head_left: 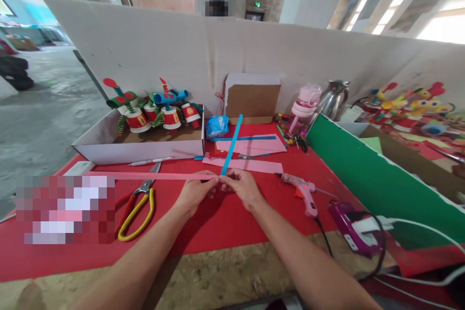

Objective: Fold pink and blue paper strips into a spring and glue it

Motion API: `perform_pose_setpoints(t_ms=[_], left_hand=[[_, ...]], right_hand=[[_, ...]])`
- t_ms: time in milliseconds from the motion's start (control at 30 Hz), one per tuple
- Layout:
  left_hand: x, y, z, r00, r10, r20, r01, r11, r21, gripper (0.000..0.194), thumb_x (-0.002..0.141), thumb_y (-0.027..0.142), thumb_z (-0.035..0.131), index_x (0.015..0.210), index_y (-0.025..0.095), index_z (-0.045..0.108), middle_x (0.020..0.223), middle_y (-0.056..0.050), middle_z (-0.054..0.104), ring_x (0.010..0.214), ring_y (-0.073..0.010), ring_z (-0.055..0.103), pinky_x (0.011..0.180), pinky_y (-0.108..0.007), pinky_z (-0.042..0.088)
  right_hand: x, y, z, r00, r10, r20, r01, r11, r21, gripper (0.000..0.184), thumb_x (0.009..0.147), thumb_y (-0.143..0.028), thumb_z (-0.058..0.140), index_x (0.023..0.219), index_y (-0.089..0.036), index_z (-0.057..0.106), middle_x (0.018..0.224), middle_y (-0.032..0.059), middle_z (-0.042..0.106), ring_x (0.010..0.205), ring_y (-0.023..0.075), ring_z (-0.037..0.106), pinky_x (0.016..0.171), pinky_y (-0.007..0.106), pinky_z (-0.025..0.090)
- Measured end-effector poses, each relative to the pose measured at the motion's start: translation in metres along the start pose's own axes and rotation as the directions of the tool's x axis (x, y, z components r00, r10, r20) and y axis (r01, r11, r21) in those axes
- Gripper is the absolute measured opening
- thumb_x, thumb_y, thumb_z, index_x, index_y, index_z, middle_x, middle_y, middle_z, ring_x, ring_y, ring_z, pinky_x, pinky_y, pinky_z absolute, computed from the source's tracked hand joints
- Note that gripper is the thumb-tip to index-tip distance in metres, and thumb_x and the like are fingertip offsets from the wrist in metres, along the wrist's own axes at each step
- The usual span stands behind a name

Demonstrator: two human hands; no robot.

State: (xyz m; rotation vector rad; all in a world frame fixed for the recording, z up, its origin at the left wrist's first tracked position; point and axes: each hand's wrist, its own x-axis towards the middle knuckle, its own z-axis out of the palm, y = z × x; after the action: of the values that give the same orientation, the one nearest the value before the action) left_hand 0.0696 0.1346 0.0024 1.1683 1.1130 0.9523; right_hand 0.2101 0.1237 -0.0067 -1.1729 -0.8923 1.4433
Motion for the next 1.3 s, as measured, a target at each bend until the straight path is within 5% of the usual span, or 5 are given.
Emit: perform_pose_setpoints(t_ms=[400, 600, 800, 900, 1300], left_hand=[[-0.0006, 0.0045, -0.0009, 0.999, 0.004, 0.042, -0.004, 1.000, 0.004, 0.029, 0.059, 0.041, 0.072, 0.062, 0.015, 0.061, 0.056, 0.000, 0.056, 0.052, -0.0103, 0.050, 0.045, -0.020, 0.041], [0.0022, 0.0039, -0.0040, 0.998, -0.012, 0.055, 0.012, 1.000, 0.014, 0.031, 0.058, 0.042, 0.073, 0.062, 0.013, 0.062, 0.053, -0.001, 0.056, 0.050, -0.0107, 0.050, 0.043, -0.020, 0.040], [0.0046, 0.0017, -0.0065, 1.000, 0.020, -0.021, -0.022, 0.994, -0.109, 0.034, 0.058, 0.043, 0.076, 0.067, 0.013, 0.063, 0.055, 0.002, 0.056, 0.049, -0.0083, 0.049, 0.047, -0.020, 0.041], [0.0037, 0.0010, -0.0046, 0.999, 0.027, 0.030, -0.023, 0.993, -0.119, 0.035, 0.061, 0.045, 0.074, 0.072, 0.013, 0.065, 0.059, 0.000, 0.059, 0.051, -0.0084, 0.050, 0.049, -0.020, 0.042], [0.0035, -0.0012, -0.0029, 0.997, 0.007, 0.071, 0.003, 0.991, -0.136, 0.028, 0.059, 0.038, 0.075, 0.065, 0.014, 0.062, 0.059, -0.001, 0.062, 0.051, -0.0092, 0.053, 0.049, -0.021, 0.042]], right_hand=[[0.0023, 0.0002, -0.0046, 1.000, -0.007, 0.020, 0.008, 0.996, -0.091, 0.036, 0.053, -0.046, 0.078, 0.063, -0.015, 0.061, 0.050, -0.0025, 0.060, 0.047, 0.0097, 0.056, 0.050, 0.023, 0.048], [0.0004, -0.0029, -0.0057, 0.991, 0.009, 0.131, -0.001, 0.998, -0.066, 0.039, 0.052, -0.045, 0.080, 0.070, -0.015, 0.064, 0.060, -0.0020, 0.063, 0.053, 0.0089, 0.057, 0.057, 0.024, 0.051], [0.0033, -0.0018, -0.0051, 0.999, 0.041, 0.014, -0.041, 0.999, -0.024, 0.038, 0.051, -0.042, 0.081, 0.068, -0.015, 0.063, 0.056, -0.0022, 0.061, 0.050, 0.0099, 0.058, 0.054, 0.023, 0.050], [0.0040, -0.0007, -0.0045, 0.998, 0.043, -0.038, -0.041, 0.997, 0.058, 0.035, 0.050, -0.039, 0.082, 0.066, -0.015, 0.062, 0.055, -0.0021, 0.062, 0.051, 0.0096, 0.059, 0.057, 0.023, 0.051], [-0.0009, -0.0015, 0.0003, 0.999, 0.040, 0.017, -0.040, 0.999, 0.033, 0.034, 0.049, -0.038, 0.083, 0.066, -0.014, 0.066, 0.060, 0.0000, 0.065, 0.053, 0.0097, 0.060, 0.057, 0.023, 0.054]])
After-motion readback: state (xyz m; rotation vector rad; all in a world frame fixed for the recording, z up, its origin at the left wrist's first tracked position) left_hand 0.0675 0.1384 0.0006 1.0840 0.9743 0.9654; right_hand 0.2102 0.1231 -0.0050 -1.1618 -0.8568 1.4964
